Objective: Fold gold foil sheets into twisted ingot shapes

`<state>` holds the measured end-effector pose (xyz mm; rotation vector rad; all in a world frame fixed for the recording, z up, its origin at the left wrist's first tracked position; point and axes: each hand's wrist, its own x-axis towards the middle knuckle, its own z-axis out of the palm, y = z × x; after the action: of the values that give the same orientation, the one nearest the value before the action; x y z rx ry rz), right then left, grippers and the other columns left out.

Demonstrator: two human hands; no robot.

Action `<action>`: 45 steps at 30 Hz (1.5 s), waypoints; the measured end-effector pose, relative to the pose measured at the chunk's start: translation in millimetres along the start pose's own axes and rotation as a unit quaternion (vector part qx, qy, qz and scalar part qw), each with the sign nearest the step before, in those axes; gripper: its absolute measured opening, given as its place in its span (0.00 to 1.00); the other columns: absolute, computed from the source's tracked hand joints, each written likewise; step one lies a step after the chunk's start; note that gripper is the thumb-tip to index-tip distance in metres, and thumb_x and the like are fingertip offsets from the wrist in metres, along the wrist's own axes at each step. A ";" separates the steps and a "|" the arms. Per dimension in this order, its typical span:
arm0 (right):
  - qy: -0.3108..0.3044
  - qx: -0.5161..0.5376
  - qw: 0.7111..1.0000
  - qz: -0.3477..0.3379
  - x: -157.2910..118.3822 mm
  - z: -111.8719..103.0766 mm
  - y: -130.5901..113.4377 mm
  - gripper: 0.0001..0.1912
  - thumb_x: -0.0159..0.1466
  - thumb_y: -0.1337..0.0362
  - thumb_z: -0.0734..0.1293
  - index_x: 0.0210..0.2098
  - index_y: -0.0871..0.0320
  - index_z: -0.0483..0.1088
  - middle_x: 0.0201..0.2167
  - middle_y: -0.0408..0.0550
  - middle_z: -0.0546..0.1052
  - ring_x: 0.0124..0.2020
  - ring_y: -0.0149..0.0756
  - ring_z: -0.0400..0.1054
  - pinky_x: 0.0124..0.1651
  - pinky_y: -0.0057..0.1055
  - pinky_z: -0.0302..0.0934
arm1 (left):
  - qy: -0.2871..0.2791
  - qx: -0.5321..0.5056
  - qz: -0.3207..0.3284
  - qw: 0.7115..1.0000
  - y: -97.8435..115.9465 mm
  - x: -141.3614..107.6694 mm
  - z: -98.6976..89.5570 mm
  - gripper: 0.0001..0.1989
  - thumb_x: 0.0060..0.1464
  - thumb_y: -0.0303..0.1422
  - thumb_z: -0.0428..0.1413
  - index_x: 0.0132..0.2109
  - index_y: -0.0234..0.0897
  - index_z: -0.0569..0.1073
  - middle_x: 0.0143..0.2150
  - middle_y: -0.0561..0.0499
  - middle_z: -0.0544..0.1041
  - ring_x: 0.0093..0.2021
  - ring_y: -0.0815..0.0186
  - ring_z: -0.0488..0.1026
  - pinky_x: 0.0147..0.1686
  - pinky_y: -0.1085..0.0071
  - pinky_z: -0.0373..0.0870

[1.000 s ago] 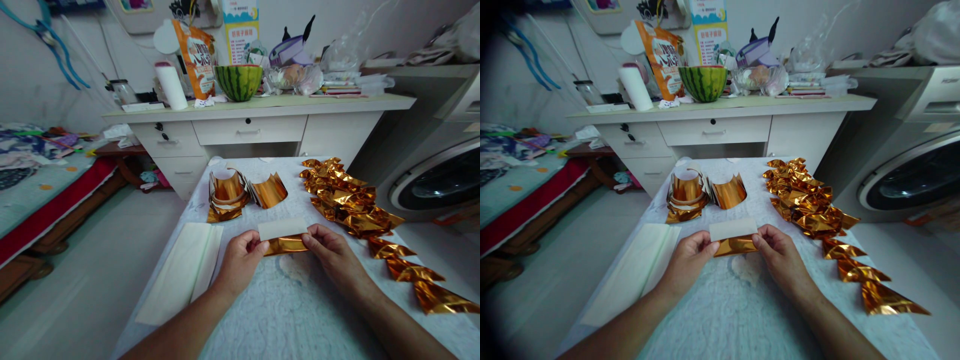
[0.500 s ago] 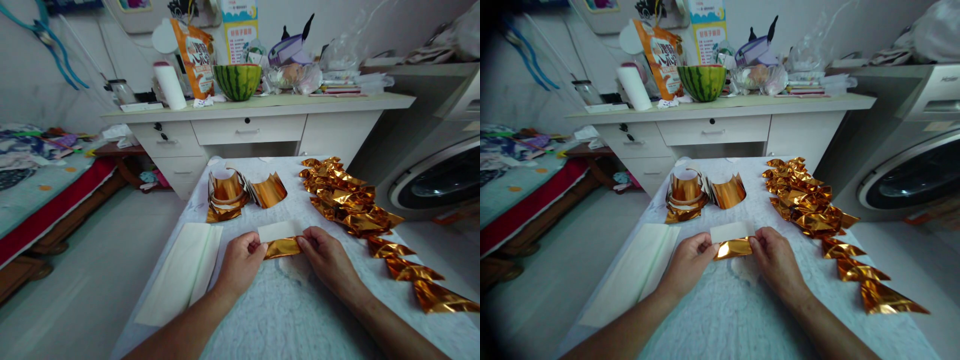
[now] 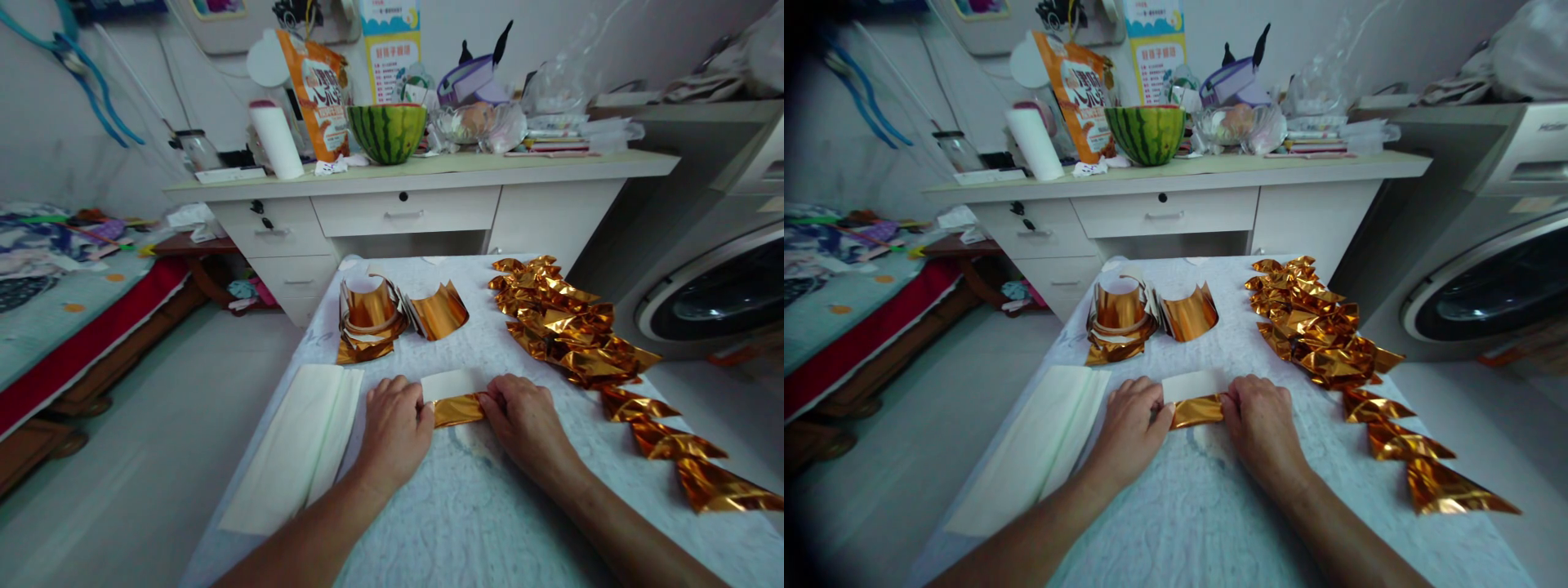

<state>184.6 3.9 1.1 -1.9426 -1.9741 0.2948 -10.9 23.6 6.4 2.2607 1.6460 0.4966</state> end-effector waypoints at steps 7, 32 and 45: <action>-0.013 -0.043 0.999 0.023 0.9 -0.6 -4.7 0.10 0.64 0.63 0.62 0.26 0.56 0.68 0.28 0.48 0.75 0.32 0.42 0.66 0.35 0.34 0.46 | 0.006 0.035 -0.004 0.999 -2.9 -2.0 2.7 0.06 0.57 0.32 0.53 0.31 0.39 0.70 0.37 0.49 0.71 0.42 0.58 0.66 0.40 0.64 0.54; 0.000 -0.067 0.997 0.032 -1.9 2.8 -7.1 0.06 0.65 0.64 0.62 0.32 0.57 0.68 0.29 0.48 0.74 0.34 0.43 0.66 0.37 0.36 0.49 | 0.019 0.044 0.002 0.999 -4.5 -2.0 6.8 0.06 0.56 0.31 0.55 0.31 0.39 0.68 0.35 0.51 0.71 0.40 0.58 0.66 0.41 0.63 0.54; -0.028 0.013 0.994 -0.101 1.6 4.4 -6.3 0.14 0.65 0.76 0.58 0.30 0.55 0.71 0.31 0.46 0.72 0.35 0.38 0.62 0.39 0.33 0.51 | -0.027 -0.086 0.132 0.987 -7.5 3.3 3.3 0.12 0.58 0.22 0.50 0.36 0.42 0.75 0.36 0.52 0.73 0.41 0.62 0.65 0.43 0.64 0.59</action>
<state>177.1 5.7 -0.4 -1.7196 -2.1701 0.3238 -14.8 28.9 0.5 2.3498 1.2319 0.6084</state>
